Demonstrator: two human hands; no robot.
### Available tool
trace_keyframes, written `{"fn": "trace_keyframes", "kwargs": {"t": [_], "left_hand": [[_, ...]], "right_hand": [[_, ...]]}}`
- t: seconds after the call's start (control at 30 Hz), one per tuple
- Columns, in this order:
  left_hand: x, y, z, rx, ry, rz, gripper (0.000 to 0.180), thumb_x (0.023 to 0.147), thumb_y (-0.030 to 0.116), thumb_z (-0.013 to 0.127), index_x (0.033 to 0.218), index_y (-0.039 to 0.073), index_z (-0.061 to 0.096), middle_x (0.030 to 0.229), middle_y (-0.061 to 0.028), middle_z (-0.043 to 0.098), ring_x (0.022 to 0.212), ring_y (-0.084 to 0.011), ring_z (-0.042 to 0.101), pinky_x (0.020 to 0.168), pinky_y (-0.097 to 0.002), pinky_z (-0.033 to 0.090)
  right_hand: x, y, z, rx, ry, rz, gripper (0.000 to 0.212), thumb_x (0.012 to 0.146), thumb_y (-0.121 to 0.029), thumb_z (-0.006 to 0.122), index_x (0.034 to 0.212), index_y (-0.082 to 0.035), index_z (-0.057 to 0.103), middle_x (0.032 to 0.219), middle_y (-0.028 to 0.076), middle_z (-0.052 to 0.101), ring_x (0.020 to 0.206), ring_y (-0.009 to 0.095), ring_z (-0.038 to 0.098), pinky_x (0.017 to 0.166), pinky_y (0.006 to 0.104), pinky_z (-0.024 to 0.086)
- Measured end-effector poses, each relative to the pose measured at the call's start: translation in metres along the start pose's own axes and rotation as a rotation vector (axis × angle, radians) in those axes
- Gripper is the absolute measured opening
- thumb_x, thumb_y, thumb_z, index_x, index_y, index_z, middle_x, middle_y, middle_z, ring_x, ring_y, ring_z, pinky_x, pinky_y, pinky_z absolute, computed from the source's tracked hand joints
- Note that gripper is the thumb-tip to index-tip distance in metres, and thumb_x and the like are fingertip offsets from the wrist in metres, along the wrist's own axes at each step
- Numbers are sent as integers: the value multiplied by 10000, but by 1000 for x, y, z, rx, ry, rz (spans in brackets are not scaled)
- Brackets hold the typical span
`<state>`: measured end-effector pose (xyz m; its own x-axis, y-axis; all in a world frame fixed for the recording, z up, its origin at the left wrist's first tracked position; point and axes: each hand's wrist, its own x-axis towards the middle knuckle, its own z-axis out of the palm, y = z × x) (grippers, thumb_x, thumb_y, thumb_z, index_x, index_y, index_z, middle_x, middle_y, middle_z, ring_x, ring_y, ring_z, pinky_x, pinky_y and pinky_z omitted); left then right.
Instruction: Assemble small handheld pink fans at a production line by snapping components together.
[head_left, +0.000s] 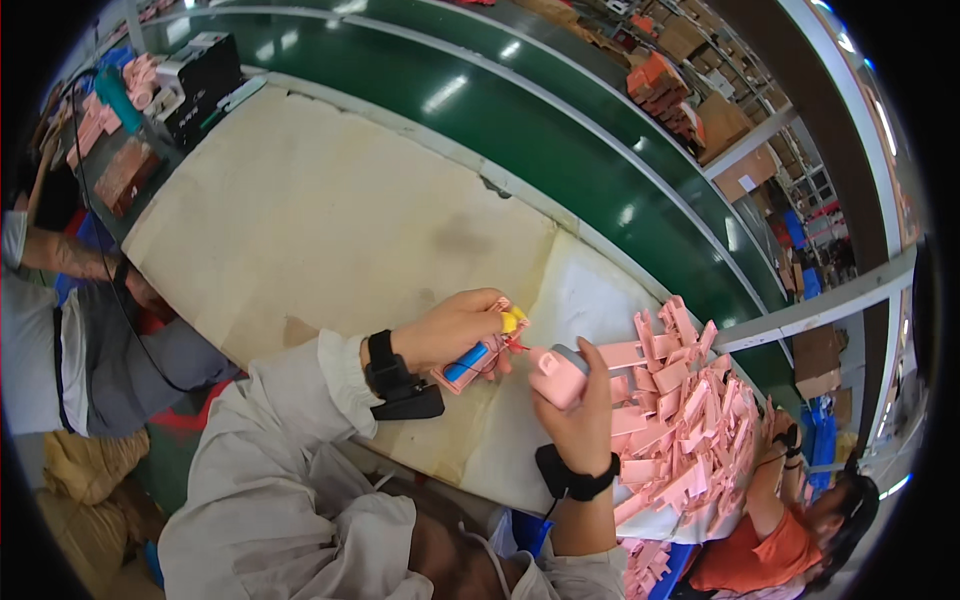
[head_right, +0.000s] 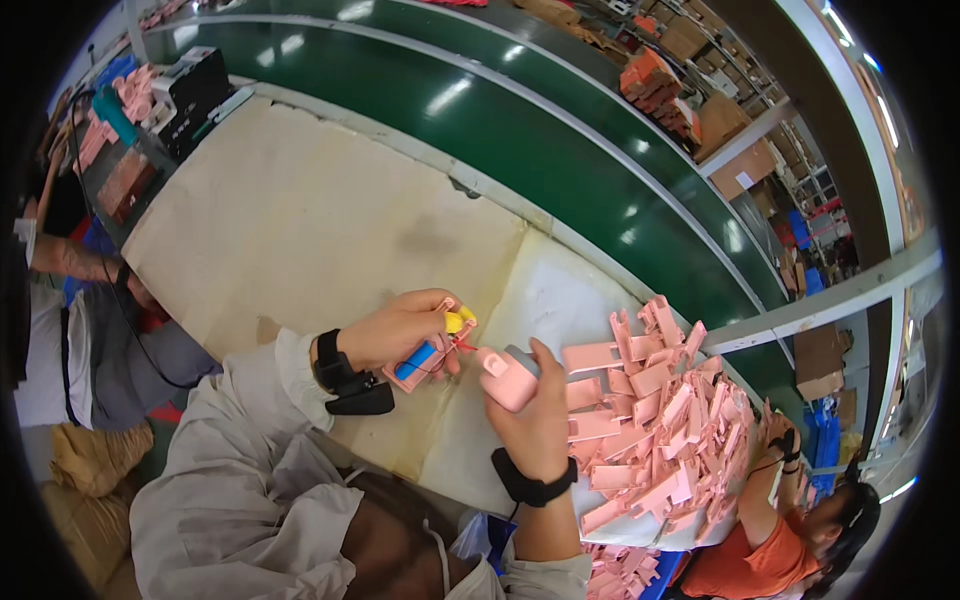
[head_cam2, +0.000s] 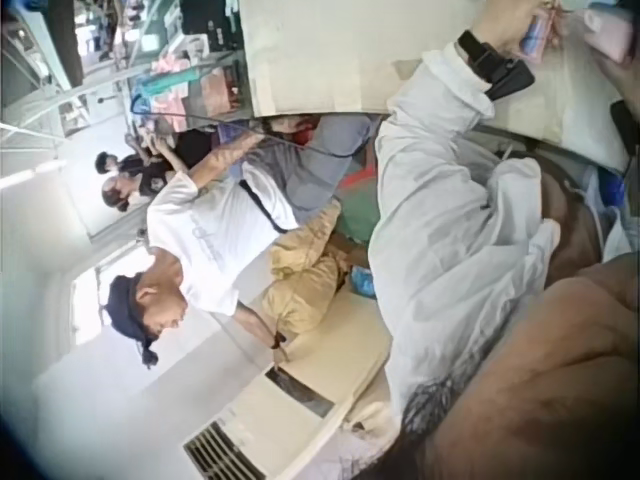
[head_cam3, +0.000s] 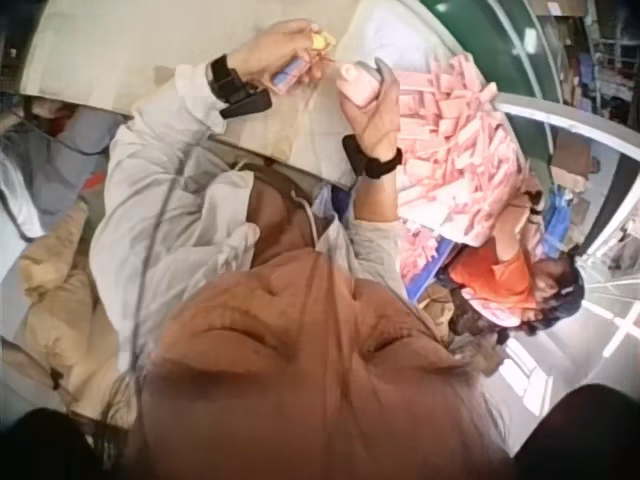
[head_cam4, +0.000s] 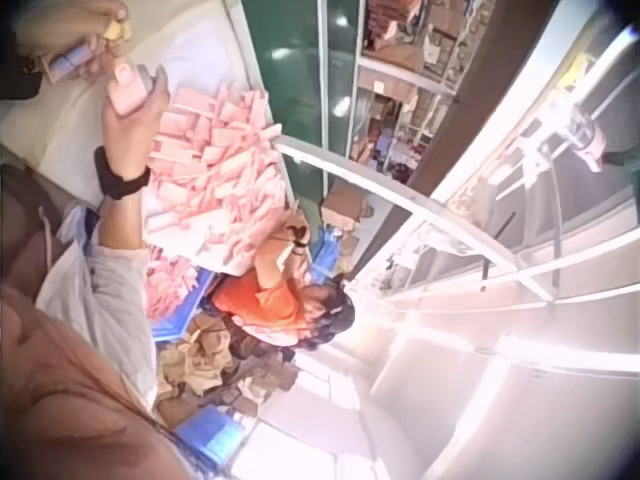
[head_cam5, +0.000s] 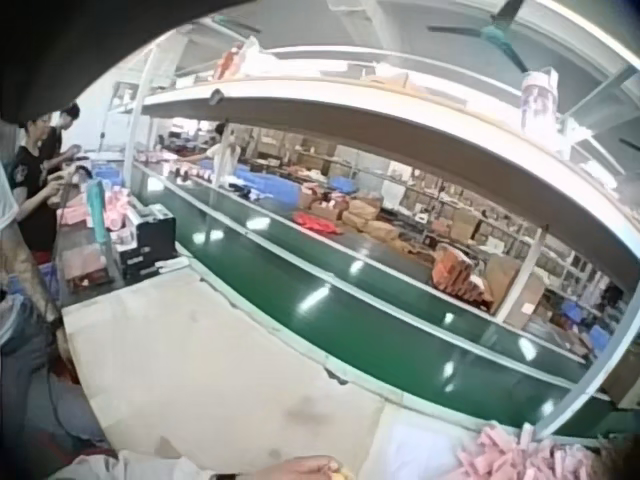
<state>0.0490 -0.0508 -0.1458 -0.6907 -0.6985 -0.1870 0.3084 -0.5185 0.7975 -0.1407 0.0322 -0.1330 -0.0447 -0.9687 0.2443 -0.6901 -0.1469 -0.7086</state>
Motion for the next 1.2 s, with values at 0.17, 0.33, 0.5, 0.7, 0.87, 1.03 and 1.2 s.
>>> {"fn": "trace_keyframes", "kwargs": {"t": [0.17,0.33,0.5,0.7,0.87,1.03,1.2], "left_hand": [[0,-8,3,210,-70,-3,165,843,86,402,972,7,470,857,-117,547,611,-164,581,505,-282,472],[-5,-14,4,195,-118,-51,158,848,102,413,951,1,478,792,-103,552,572,-135,542,471,-276,440],[-13,-8,15,297,-42,-79,153,852,118,429,933,3,487,739,-74,546,546,-115,523,455,-266,422],[-11,-17,9,330,-112,-34,162,839,126,446,942,8,490,738,-52,542,559,-100,508,461,-255,425],[-12,-17,9,466,-162,32,210,802,148,506,953,1,500,785,-63,556,586,-115,513,524,-271,443],[-6,-32,5,665,-88,322,228,770,132,536,941,-15,500,776,-92,569,597,-167,522,568,-303,437],[-12,-22,9,738,-70,295,258,747,143,549,923,-45,530,784,-160,612,664,-251,588,606,-334,459]], "right_hand": [[-5,-1,-22,-157,77,-289,586,602,21,718,1129,-36,467,1118,171,529,1041,331,524,873,383,430],[-7,3,-22,-257,84,-482,613,581,49,727,1120,-59,456,1096,152,535,1068,338,511,888,396,427],[-15,3,-24,93,-78,-276,611,577,58,728,1107,-64,450,1098,143,516,1045,322,518,899,405,426],[-11,4,-21,-184,98,-471,584,564,63,735,1062,-59,456,1085,142,503,1010,320,524,899,408,427],[-11,8,-23,-276,133,-509,572,554,56,748,1040,-63,469,1093,147,503,1019,340,520,891,412,426],[-13,4,-24,-343,123,-514,586,556,62,749,1052,-66,464,1095,148,499,1028,350,518,892,419,433],[-17,5,-25,-380,122,-550,603,564,64,748,1074,-71,456,1103,146,494,1025,358,516,893,435,441]]}}
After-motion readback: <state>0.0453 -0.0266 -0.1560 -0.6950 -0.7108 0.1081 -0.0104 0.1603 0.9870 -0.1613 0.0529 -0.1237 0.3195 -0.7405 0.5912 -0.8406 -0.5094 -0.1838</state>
